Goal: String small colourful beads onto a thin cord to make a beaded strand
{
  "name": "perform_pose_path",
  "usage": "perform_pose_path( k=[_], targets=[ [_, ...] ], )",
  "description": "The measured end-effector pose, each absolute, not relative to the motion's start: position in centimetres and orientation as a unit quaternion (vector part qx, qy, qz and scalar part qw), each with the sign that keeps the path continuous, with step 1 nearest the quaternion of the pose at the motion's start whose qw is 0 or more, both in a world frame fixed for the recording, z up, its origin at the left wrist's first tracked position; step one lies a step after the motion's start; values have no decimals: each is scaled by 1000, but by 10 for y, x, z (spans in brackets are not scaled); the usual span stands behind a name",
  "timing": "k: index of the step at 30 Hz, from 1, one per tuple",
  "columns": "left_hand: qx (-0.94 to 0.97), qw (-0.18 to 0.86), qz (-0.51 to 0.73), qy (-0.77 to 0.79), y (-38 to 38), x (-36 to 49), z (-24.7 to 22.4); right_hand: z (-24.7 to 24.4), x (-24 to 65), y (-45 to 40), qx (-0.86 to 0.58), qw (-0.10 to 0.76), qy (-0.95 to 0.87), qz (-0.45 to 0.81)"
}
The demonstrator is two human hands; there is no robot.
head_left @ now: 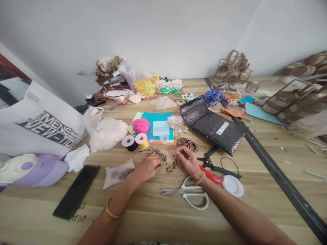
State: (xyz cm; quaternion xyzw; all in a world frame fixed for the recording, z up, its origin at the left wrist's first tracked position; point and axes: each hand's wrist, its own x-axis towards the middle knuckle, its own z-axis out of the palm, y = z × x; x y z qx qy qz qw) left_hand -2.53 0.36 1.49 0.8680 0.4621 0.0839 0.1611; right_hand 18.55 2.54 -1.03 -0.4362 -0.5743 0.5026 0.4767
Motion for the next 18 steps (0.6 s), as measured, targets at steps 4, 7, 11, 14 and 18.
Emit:
perform_pose_path(
  k=[4,7,11,14,18],
  targets=[
    [867,155,81,467,3,-23,14,-10,185,26,-436,474,-574,505],
    [855,160,103,483,2,-18,11,-10,186,26,-436,473,-575,505],
    [833,182,144,502,0,-13,9,-9,186,26,-438,475,-577,499],
    [822,208,166,503,1,-15,12,-9,186,25,-439,476,-578,497],
    [794,230,207,523,8,-25,17,-11,186,26,-439,477,-578,495]
  ],
)
